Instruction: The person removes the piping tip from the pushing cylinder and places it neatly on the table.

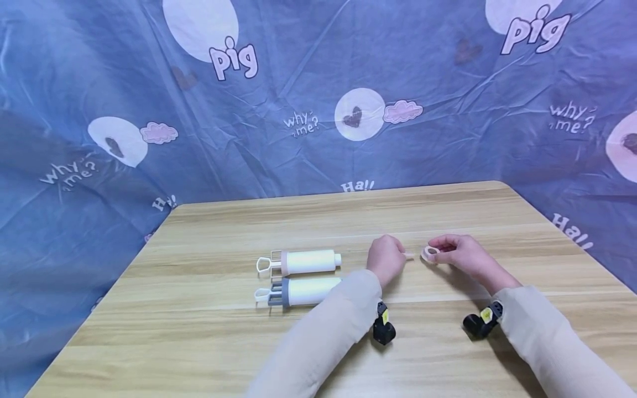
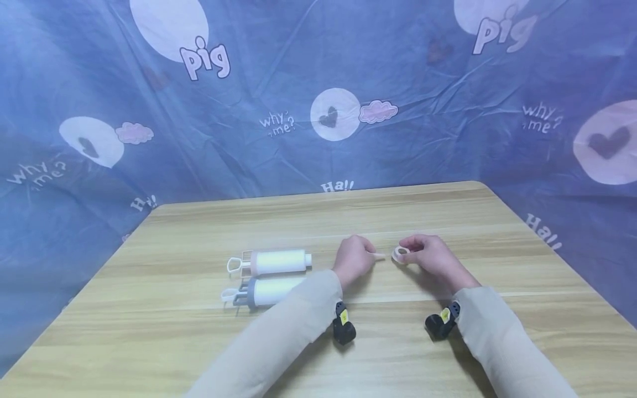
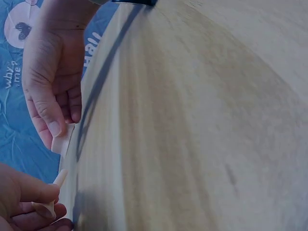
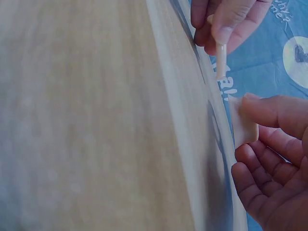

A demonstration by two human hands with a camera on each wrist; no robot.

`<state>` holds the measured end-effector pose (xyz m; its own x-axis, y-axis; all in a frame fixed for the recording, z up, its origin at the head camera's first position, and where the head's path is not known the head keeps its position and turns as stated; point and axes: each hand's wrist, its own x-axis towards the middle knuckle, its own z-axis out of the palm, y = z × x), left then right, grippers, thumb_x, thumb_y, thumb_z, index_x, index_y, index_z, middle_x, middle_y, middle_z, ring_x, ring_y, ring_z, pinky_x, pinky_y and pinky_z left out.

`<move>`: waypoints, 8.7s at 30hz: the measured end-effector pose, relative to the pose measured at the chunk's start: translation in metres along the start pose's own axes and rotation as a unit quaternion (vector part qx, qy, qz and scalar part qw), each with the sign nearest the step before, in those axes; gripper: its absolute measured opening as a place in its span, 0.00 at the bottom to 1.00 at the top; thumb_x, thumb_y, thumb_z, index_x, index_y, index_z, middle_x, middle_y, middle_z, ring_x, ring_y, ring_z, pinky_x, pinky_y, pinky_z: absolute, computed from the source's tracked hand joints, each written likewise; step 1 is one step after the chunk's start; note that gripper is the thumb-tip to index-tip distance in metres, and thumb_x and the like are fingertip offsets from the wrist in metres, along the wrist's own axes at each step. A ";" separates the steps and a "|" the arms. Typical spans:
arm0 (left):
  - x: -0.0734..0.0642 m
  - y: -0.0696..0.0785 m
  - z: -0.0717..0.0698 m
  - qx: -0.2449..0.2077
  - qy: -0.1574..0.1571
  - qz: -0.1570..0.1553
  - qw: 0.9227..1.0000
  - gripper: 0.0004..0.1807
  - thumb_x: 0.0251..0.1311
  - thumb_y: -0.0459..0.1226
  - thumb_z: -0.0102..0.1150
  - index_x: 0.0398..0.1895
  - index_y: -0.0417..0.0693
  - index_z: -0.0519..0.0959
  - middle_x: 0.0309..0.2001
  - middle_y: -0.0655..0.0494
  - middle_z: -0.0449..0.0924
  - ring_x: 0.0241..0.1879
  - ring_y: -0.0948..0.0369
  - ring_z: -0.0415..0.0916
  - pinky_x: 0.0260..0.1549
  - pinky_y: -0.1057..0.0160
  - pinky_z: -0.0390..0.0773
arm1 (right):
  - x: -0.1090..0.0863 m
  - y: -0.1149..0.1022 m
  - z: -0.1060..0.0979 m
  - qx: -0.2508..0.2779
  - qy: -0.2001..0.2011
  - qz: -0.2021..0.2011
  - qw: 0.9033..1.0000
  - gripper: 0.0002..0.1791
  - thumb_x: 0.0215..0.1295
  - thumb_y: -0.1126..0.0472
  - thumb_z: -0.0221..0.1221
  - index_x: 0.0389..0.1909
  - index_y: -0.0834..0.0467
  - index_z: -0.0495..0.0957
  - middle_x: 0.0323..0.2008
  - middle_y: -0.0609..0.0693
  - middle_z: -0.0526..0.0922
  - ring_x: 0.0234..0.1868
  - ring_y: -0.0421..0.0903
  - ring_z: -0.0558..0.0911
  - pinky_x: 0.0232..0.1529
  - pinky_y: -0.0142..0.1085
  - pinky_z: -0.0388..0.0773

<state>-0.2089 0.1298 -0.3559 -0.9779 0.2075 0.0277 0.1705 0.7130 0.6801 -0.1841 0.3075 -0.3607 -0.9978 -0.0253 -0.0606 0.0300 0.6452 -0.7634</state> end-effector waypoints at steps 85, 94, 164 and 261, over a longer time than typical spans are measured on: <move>-0.060 -0.016 -0.124 -0.012 -0.076 0.196 0.978 0.21 0.53 0.44 0.64 0.52 0.52 0.79 0.50 0.63 0.80 0.50 0.65 0.75 0.48 0.68 0.74 | -0.002 -0.063 0.022 0.277 -0.028 -0.055 0.959 0.06 0.63 0.58 0.57 0.37 0.42 0.79 0.35 0.34 0.80 0.36 0.35 0.78 0.41 0.34 0.71; -0.068 -0.053 -0.147 0.026 -0.085 0.203 0.975 0.20 0.52 0.40 0.65 0.50 0.49 0.79 0.48 0.58 0.81 0.47 0.62 0.77 0.47 0.66 0.74 | -0.004 -0.084 0.039 0.314 -0.056 -0.114 0.941 0.10 0.63 0.66 0.56 0.37 0.48 0.81 0.36 0.39 0.82 0.39 0.35 0.80 0.41 0.26 0.75; -0.075 -0.123 -0.143 0.227 -0.123 0.290 0.922 0.33 0.44 0.41 0.70 0.58 0.51 0.74 0.51 0.56 0.80 0.46 0.62 0.78 0.45 0.66 0.76 | -0.007 -0.097 0.085 0.265 -0.141 -0.087 0.950 0.17 0.58 0.64 0.59 0.45 0.70 0.74 0.34 0.44 0.80 0.37 0.39 0.78 0.44 0.32 0.74; -0.080 -0.109 -0.160 0.179 -0.071 0.307 0.932 0.32 0.45 0.43 0.69 0.58 0.52 0.74 0.50 0.56 0.81 0.39 0.60 0.80 0.38 0.64 0.77 | -0.018 -0.088 0.099 0.206 -0.172 -0.189 0.944 0.25 0.61 0.61 0.58 0.56 0.70 0.70 0.48 0.66 0.78 0.44 0.41 0.81 0.46 0.35 0.78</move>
<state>-0.1686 -0.0716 -0.3154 -0.6610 0.7182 0.2175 0.7472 0.6032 0.2789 -0.1633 0.1759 -0.3563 -0.8656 -0.4873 0.1155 -0.2339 0.1894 -0.9536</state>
